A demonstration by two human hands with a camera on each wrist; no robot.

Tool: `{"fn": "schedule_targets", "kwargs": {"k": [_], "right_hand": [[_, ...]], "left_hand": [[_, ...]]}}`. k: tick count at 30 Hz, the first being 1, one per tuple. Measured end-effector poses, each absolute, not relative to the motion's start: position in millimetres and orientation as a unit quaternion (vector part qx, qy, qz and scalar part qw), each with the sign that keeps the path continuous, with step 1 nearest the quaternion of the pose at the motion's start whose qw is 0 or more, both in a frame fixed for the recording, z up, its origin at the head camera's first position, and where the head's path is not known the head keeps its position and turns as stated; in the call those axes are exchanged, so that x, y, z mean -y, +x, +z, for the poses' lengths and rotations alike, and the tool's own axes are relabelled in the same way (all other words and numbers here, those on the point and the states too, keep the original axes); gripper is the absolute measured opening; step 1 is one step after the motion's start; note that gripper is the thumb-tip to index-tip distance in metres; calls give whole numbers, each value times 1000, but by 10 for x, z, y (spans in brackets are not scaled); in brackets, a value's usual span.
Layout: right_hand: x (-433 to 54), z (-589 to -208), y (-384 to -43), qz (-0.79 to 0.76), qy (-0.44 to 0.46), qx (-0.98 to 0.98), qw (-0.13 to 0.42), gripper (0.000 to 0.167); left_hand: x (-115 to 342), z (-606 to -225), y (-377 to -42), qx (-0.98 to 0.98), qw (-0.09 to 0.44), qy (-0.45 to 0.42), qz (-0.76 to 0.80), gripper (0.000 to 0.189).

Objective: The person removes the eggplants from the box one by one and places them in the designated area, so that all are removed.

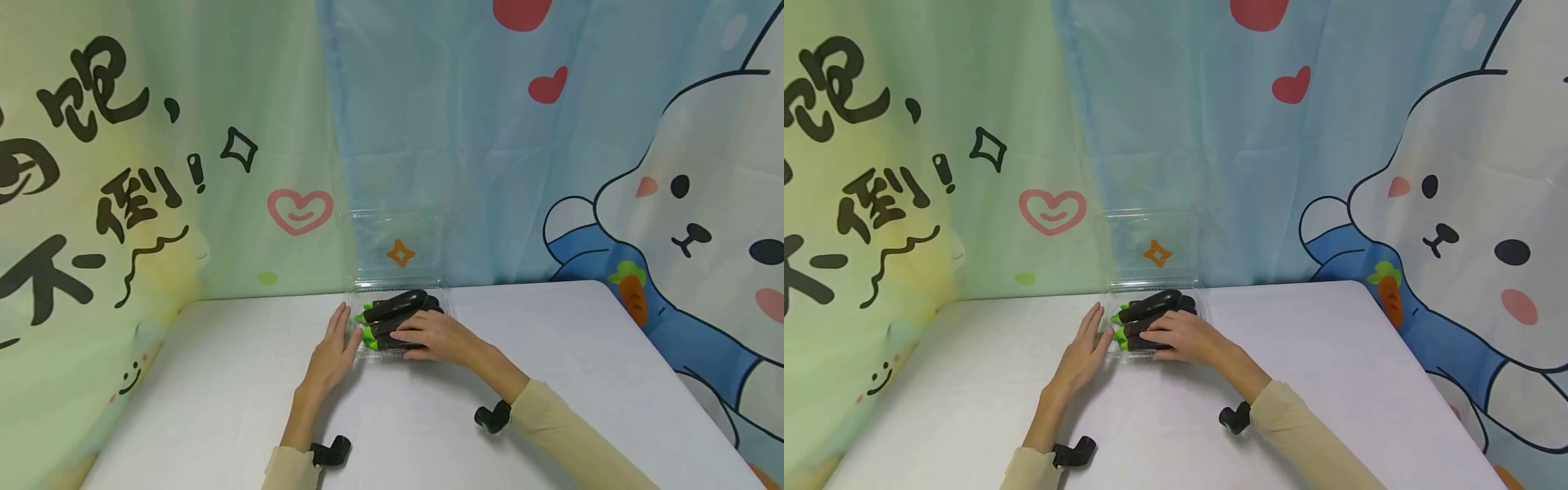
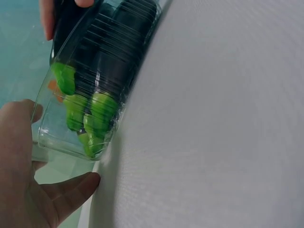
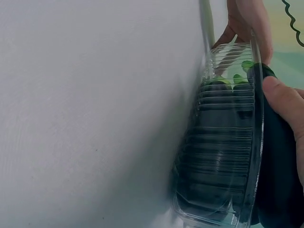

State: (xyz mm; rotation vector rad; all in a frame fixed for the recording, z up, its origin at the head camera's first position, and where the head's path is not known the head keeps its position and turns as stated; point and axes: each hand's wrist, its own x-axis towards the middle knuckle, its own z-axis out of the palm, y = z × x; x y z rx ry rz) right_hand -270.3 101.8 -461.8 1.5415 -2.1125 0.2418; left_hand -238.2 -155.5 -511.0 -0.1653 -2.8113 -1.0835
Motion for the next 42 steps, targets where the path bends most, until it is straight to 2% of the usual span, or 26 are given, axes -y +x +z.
{"fn": "schedule_targets", "kwargs": {"k": [8,15,42], "right_hand": [[-1030,-4597,-2683,120,535,788,278,40],[-1054,-4565,-2657,146,500,814,258,40],[-1170,-4530,-2615,223,370,871,234,41]], "left_hand": [[1546,-5098,-2386,931,60,-51,-355,65],[1549,-5102,-2383,932,64,-50,-352,65],[1554,-5091,-2401,934,63,-50,-347,66]]}}
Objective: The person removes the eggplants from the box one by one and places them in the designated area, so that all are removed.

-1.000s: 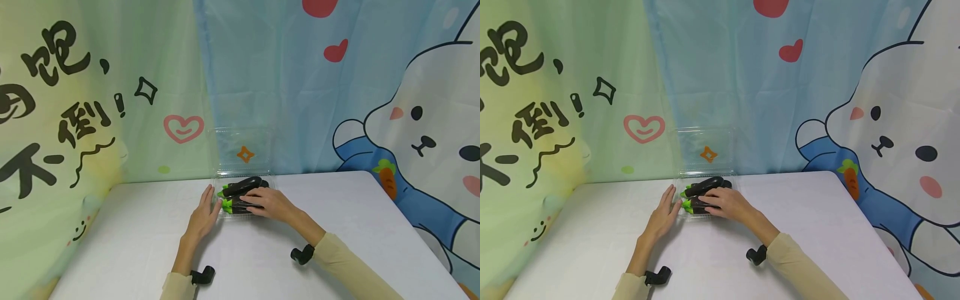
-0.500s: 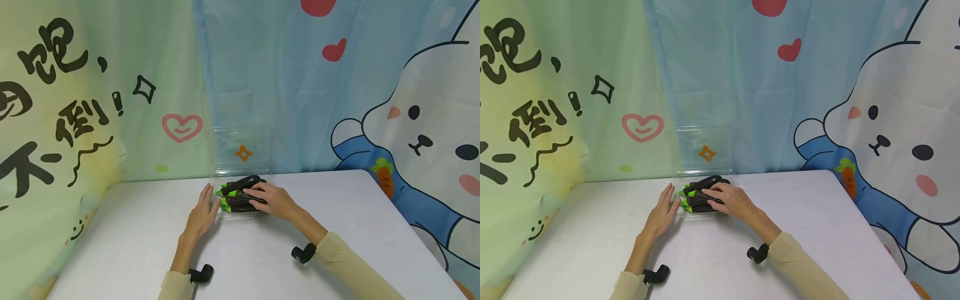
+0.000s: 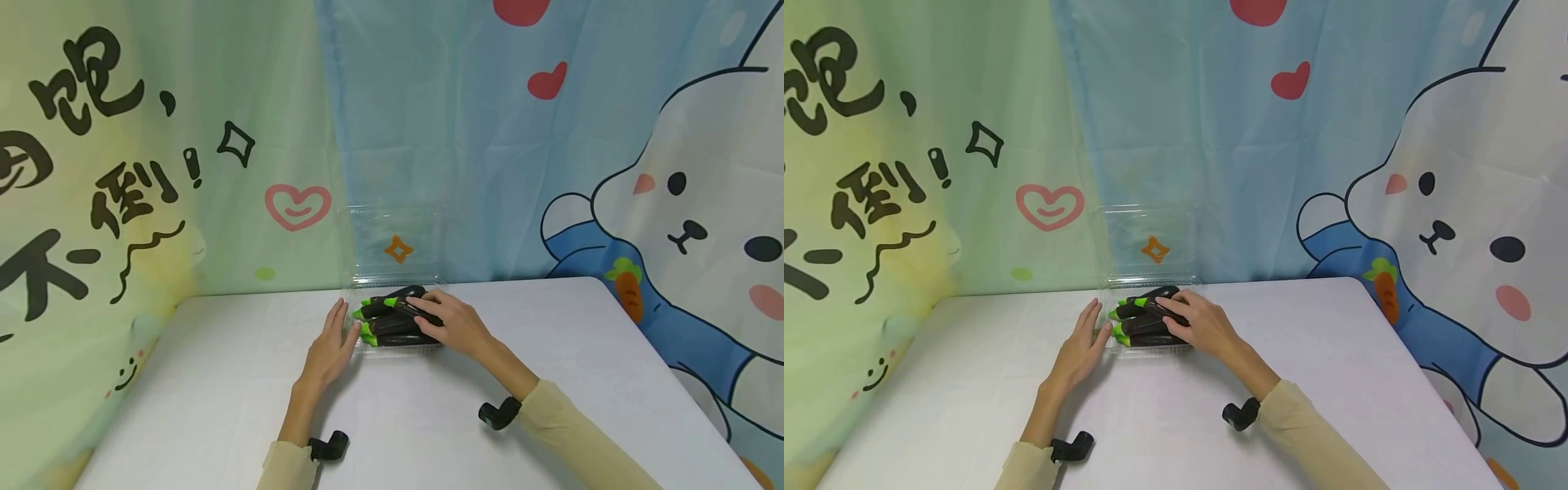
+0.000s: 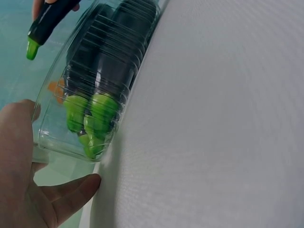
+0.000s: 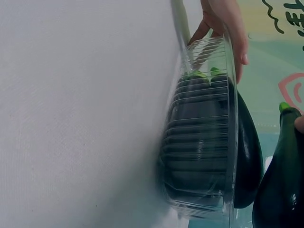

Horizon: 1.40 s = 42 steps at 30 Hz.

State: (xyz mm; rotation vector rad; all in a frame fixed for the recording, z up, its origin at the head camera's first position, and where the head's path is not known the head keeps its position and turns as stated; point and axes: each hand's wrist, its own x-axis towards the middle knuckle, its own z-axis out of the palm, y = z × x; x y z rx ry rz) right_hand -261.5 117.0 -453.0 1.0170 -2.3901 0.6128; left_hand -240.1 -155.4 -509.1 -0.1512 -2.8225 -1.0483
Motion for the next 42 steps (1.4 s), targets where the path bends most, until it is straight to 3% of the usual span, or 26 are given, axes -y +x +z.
{"fn": "schedule_targets", "kwargs": {"k": [8,28,37,42], "right_hand": [[-1222,-4518,-2620,289,320,872,232,40],[-1387,-4598,-2692,363,208,879,228,38],[-1503,-4657,-2702,395,99,900,155,44],[-1555,-4647,-2736,398,77,902,148,46]], "left_hand": [[1557,-5109,-2392,934,76,-58,-343,58],[1552,-5109,-2387,936,86,-64,-335,59],[1542,-5142,-2372,938,86,-63,-331,59],[1542,-5114,-2389,936,87,-63,-335,59]]}}
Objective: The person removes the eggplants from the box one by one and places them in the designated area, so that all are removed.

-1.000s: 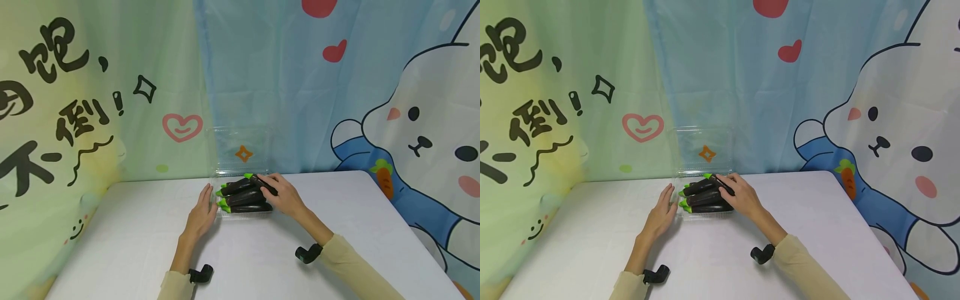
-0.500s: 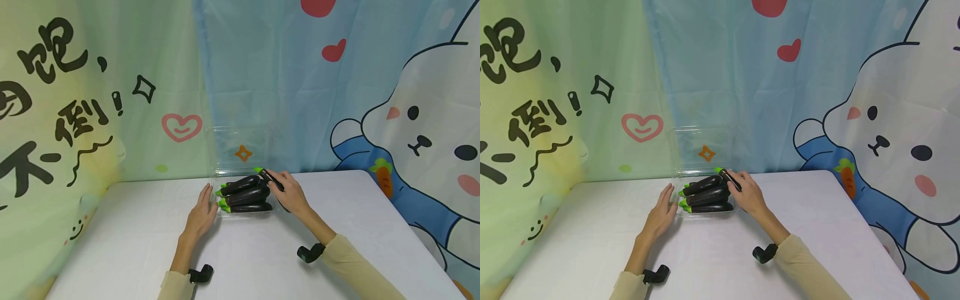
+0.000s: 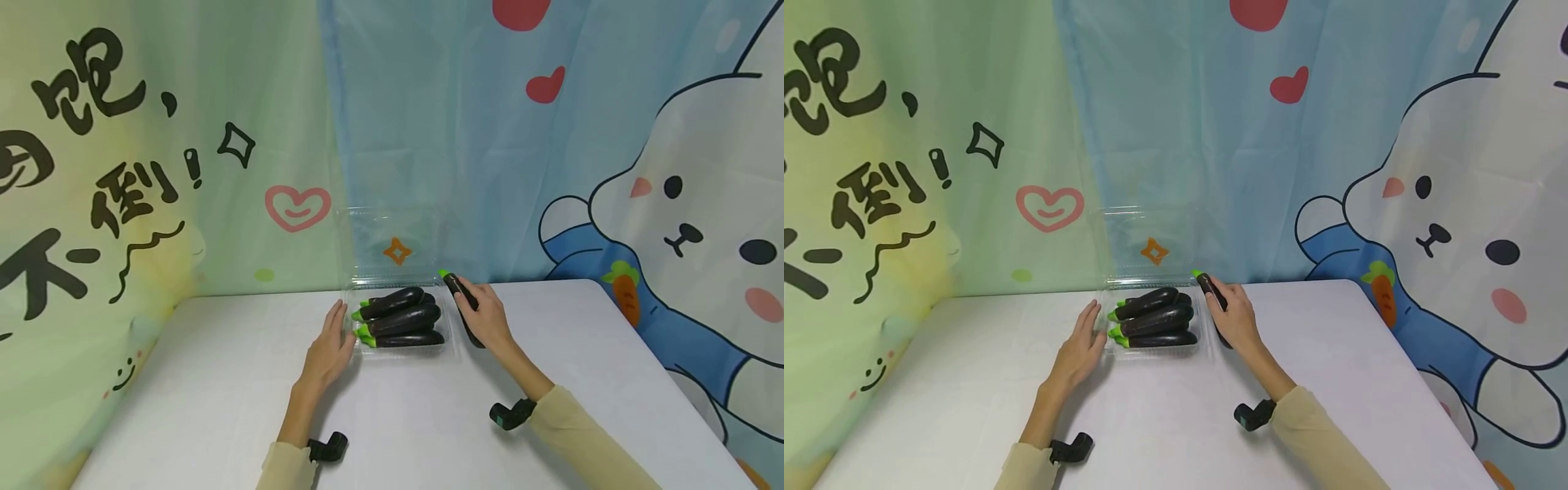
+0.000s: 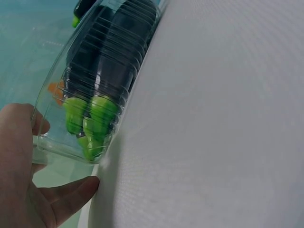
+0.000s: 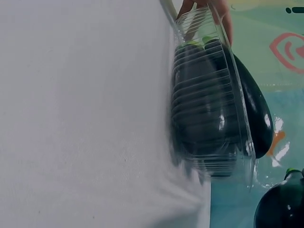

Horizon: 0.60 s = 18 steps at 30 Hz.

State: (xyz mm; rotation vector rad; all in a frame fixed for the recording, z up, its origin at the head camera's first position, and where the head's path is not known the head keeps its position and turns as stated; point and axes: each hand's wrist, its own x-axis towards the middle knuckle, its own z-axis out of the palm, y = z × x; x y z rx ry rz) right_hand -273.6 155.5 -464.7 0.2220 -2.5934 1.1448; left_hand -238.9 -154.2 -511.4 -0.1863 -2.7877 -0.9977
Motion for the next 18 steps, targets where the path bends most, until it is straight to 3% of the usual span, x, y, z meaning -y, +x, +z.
{"fn": "schedule_targets", "kwargs": {"k": [7,18], "right_hand": [[-1574,-4683,-2752,383,69,908,155,53],[-1652,-4769,-2839,391,35,910,134,51]], "left_hand": [[1553,-5117,-2388,936,84,-60,-336,59],[1551,-5124,-2393,936,86,-61,-336,59]]}}
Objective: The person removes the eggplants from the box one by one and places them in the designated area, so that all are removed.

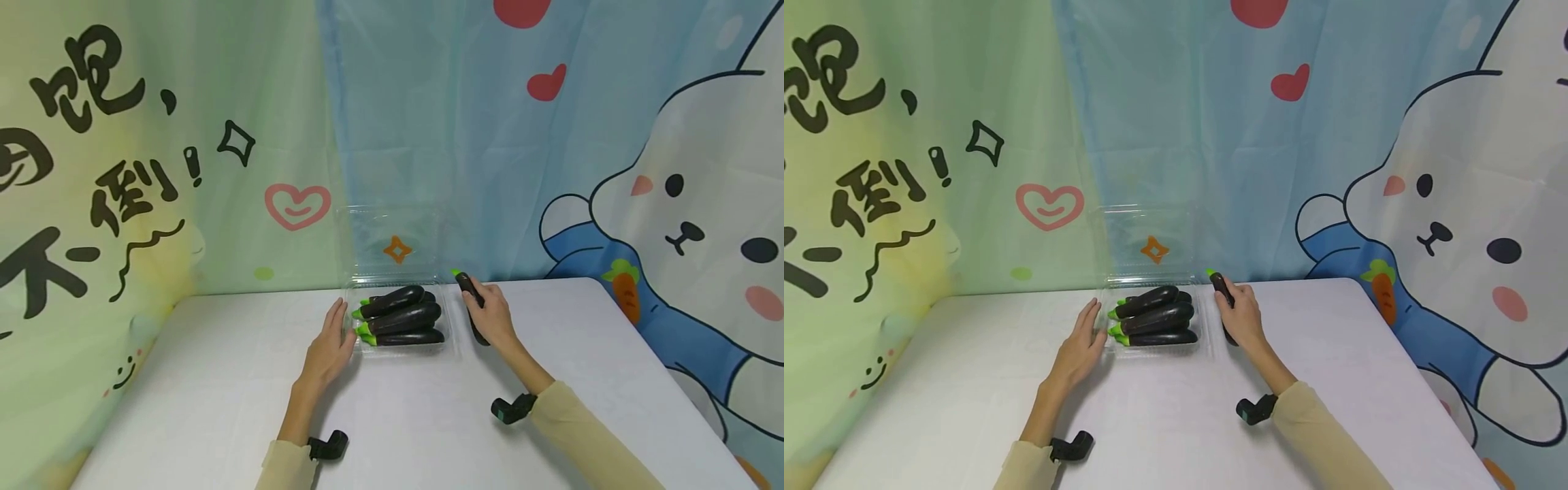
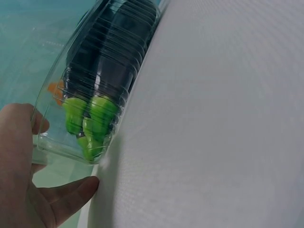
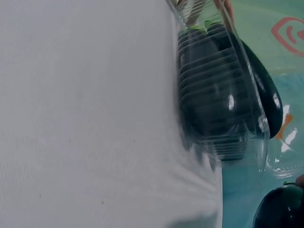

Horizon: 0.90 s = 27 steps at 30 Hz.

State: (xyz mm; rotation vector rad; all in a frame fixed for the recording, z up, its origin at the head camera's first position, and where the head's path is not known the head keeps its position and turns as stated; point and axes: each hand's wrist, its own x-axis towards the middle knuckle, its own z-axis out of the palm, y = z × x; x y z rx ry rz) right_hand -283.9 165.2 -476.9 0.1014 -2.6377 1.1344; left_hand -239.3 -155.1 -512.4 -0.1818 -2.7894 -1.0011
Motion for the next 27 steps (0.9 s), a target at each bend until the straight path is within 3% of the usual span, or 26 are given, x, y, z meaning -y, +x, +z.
{"fn": "schedule_targets", "kwargs": {"k": [14,27], "right_hand": [[-1775,-4810,-2888,389,21,917,80,60],[-1769,-4908,-2929,382,0,921,76,60]], "left_hand": [[1540,-5139,-2389,935,83,-54,-340,59],[1542,-5109,-2388,936,80,-55,-338,59]]}}
